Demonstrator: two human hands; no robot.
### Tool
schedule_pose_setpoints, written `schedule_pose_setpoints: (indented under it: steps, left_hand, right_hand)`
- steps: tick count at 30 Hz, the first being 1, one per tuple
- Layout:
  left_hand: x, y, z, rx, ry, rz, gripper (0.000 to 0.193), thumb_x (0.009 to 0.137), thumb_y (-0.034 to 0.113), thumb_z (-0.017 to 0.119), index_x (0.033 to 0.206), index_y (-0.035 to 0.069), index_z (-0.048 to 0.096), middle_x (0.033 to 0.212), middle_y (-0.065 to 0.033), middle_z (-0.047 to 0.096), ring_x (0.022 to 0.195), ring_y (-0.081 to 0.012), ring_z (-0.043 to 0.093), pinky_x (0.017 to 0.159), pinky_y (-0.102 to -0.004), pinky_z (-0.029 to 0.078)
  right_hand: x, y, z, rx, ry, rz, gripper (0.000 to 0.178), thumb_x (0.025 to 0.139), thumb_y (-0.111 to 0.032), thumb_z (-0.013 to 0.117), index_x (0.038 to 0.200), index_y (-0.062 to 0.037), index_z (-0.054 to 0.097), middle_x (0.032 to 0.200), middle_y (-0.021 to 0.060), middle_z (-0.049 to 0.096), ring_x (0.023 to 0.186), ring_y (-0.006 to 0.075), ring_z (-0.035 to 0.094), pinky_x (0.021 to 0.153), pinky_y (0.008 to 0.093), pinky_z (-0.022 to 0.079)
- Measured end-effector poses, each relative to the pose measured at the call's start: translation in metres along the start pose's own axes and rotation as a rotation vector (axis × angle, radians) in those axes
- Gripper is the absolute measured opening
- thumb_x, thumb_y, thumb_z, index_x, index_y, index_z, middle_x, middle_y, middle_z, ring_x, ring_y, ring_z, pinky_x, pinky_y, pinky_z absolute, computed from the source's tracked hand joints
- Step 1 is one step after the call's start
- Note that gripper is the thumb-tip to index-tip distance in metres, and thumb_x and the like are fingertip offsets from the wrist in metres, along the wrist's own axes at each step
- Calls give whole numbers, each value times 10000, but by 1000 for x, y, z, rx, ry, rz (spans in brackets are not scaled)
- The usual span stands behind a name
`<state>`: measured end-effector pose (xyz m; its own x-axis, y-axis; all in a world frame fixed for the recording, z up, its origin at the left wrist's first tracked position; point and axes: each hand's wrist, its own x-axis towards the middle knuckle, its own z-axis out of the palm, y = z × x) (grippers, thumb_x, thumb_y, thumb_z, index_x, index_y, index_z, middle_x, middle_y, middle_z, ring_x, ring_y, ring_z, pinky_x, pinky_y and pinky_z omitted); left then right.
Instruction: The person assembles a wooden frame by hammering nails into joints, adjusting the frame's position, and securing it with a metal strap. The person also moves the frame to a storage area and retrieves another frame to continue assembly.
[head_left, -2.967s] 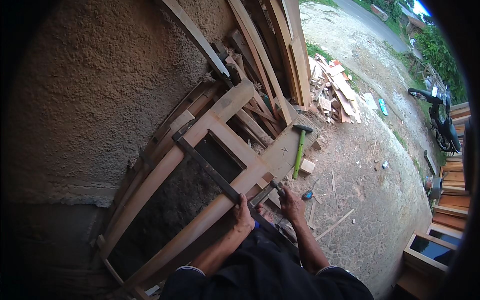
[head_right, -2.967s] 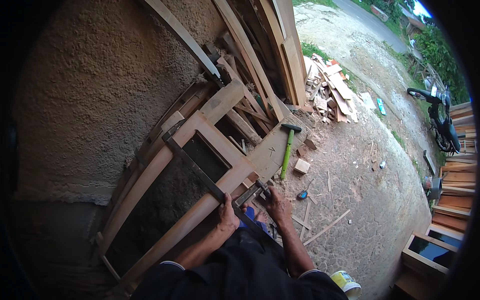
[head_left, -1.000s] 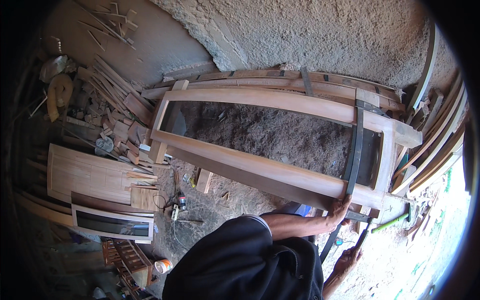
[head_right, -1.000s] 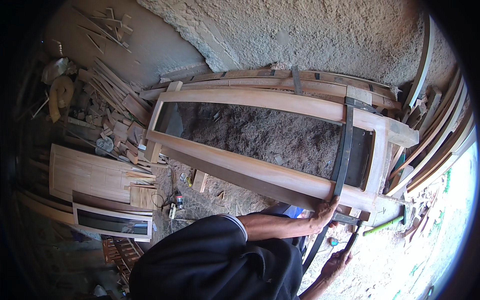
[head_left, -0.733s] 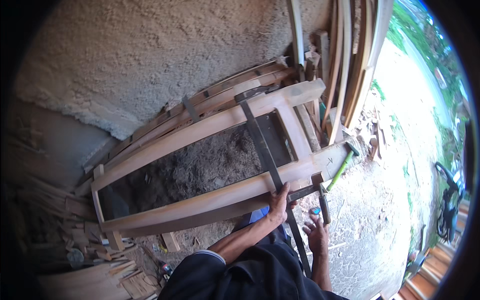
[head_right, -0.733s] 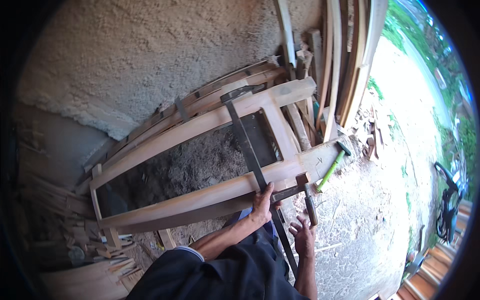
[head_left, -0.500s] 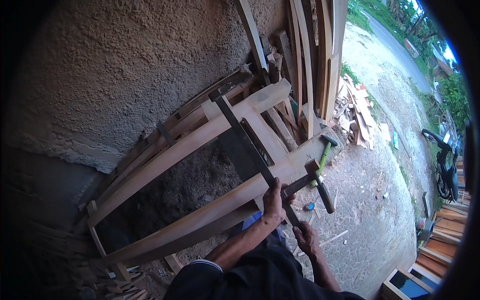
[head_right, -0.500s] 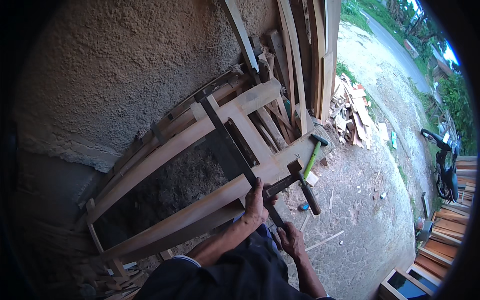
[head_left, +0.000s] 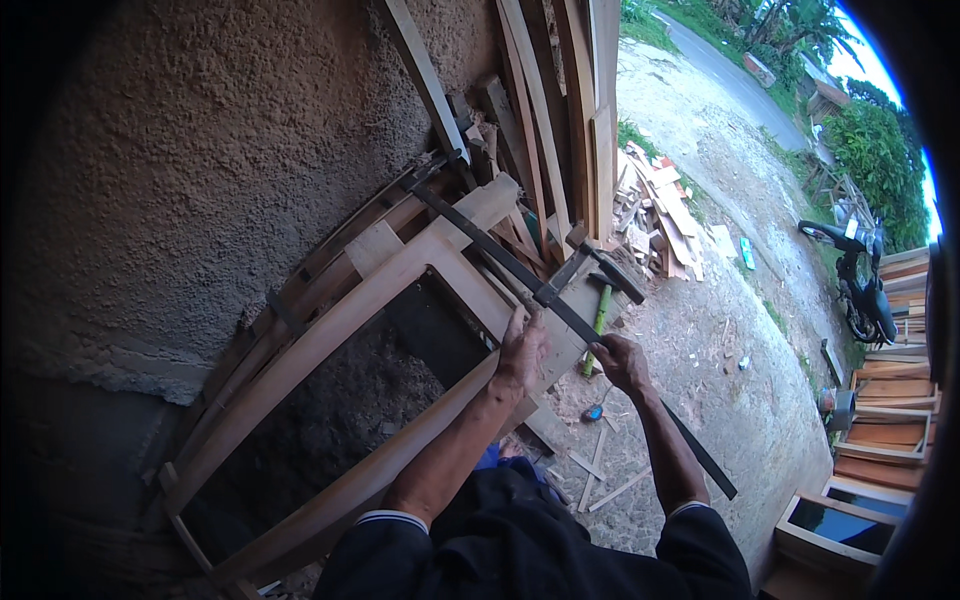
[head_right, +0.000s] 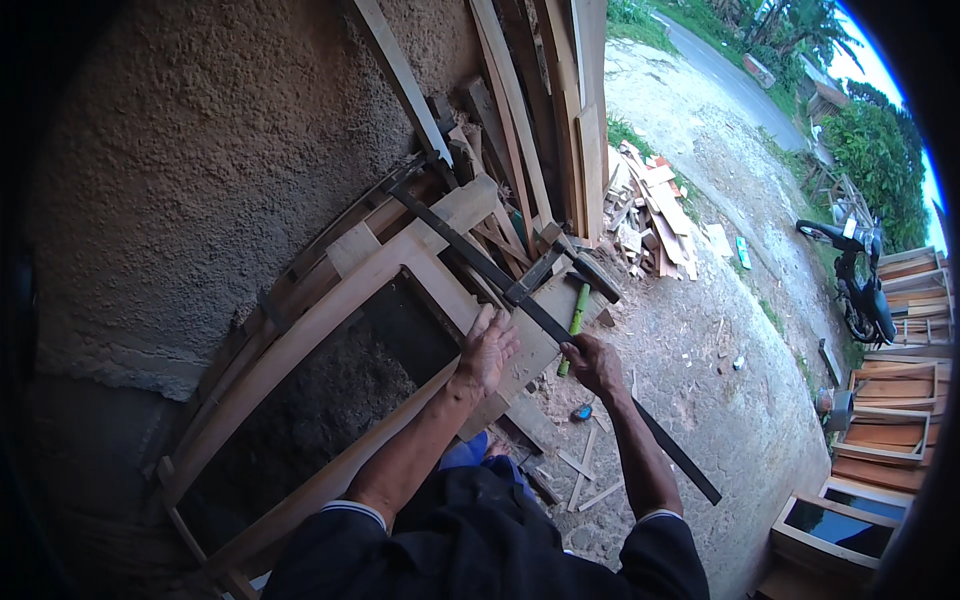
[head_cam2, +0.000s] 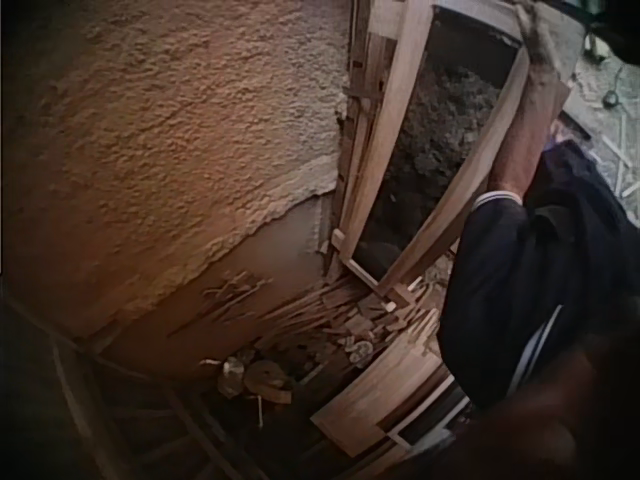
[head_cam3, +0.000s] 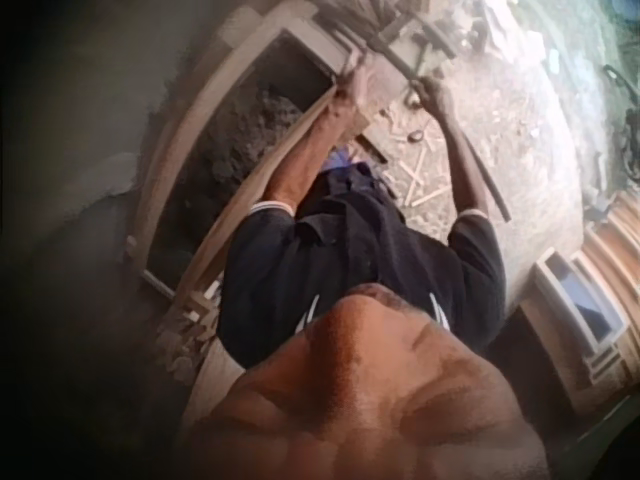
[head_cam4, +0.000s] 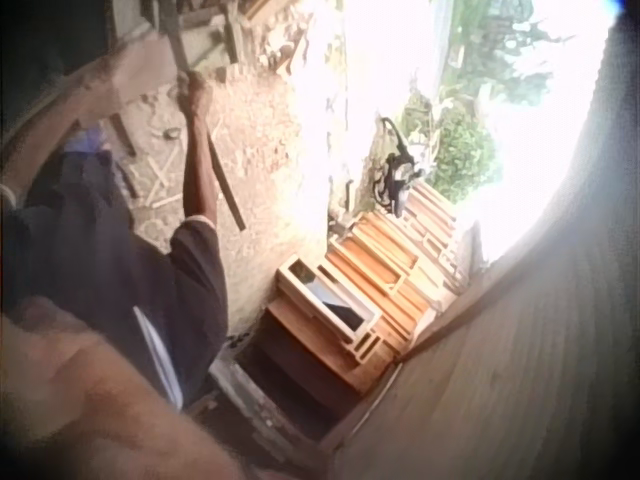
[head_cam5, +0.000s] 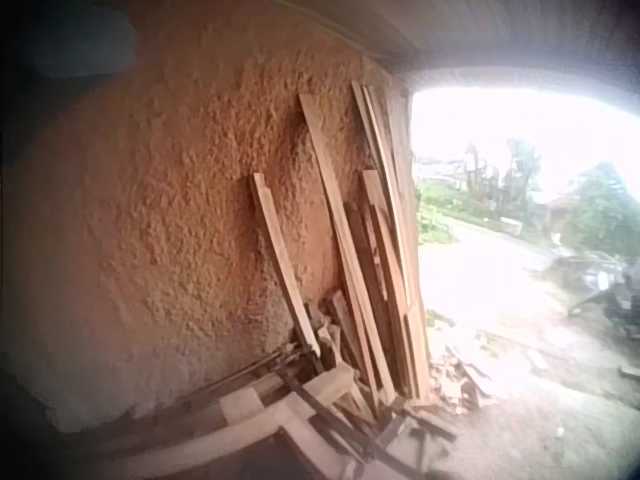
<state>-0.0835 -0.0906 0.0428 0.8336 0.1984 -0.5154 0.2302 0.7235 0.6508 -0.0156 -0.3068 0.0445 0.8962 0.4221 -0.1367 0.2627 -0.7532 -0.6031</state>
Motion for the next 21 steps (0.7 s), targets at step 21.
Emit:
schedule_pose_setpoints:
  steps: [21]
  left_hand:
    - [-257,-27,-188,497,466,546,396,1039,199,561,1383,14,494,1046,-117,670,884,-159,652,789,-305,549]
  right_hand:
    - [84,102,76,108,84,-386,418,939,-336,688,1077,58,667,872,182,578,797,302,576,695,421,451]
